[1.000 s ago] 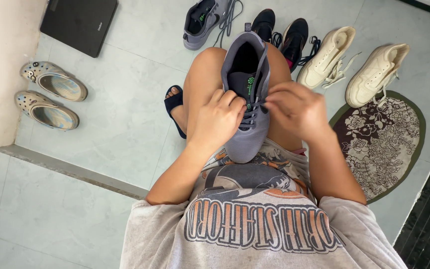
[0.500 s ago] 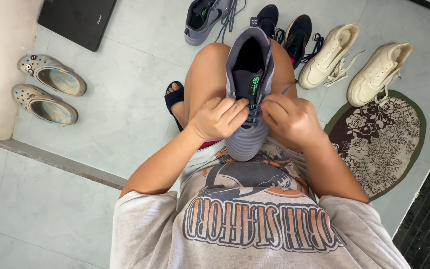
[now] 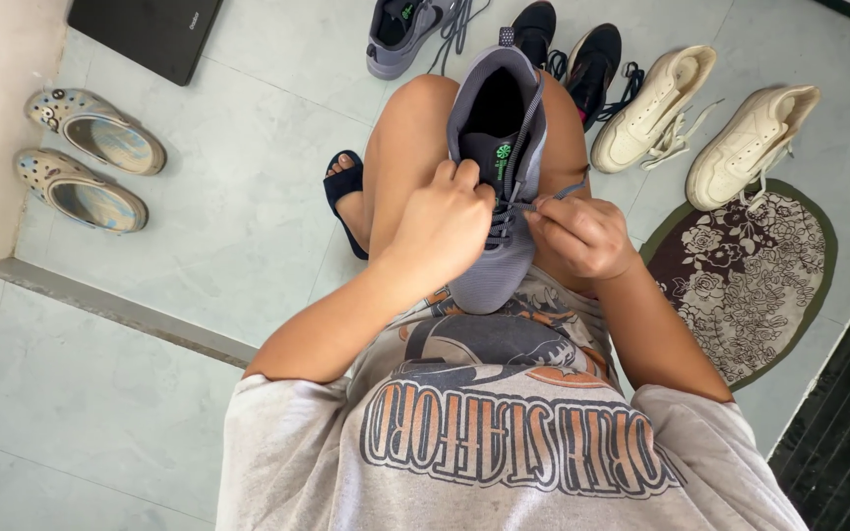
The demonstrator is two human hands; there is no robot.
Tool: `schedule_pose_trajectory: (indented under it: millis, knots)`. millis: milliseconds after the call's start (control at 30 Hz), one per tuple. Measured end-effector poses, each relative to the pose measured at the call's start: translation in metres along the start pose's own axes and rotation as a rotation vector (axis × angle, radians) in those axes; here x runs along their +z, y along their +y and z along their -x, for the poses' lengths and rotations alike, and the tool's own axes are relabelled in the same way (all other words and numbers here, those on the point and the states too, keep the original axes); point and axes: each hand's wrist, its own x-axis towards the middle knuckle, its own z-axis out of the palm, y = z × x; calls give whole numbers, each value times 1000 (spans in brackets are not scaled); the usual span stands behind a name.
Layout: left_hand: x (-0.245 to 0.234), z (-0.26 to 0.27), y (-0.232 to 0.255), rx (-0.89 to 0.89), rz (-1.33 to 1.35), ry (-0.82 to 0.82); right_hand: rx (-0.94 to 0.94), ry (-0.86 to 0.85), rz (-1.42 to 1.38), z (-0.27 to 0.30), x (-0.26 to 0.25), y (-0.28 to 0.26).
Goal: The person sits on the floor and laces a gray sneaker by threading the laces through the eyelets and tying a knot. The person then removes the laces from the shoe and places it on the floor.
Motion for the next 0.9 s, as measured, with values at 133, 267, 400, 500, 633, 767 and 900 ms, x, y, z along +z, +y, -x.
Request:
schedule_pose_trajectory:
  millis: [133,267,400,500,633,767,900]
  knots:
    - [0,-7,-15,-5,169,-11,76,-59,-43,-1,-6,-12]
    - [1,-12,-27,-64,353,-34,86,-23,-61,-6,-3,-13]
    - [0,-11,-27,-112,475,-60,487,-69,-121,-12,-3,-12]
    - [-1,-6,-27,-98,502,-53,805,-175,-252,-16,-5,-8]
    - [6,8,-26,129,367,151,862,-404,-288,-14,-7,0]
    - [21,22,-30,290,93,321,1153,-571,-642,-4,-1,2]
    - [26,24,-38,420,-83,461,1251,-438,-866,-2,3,2]
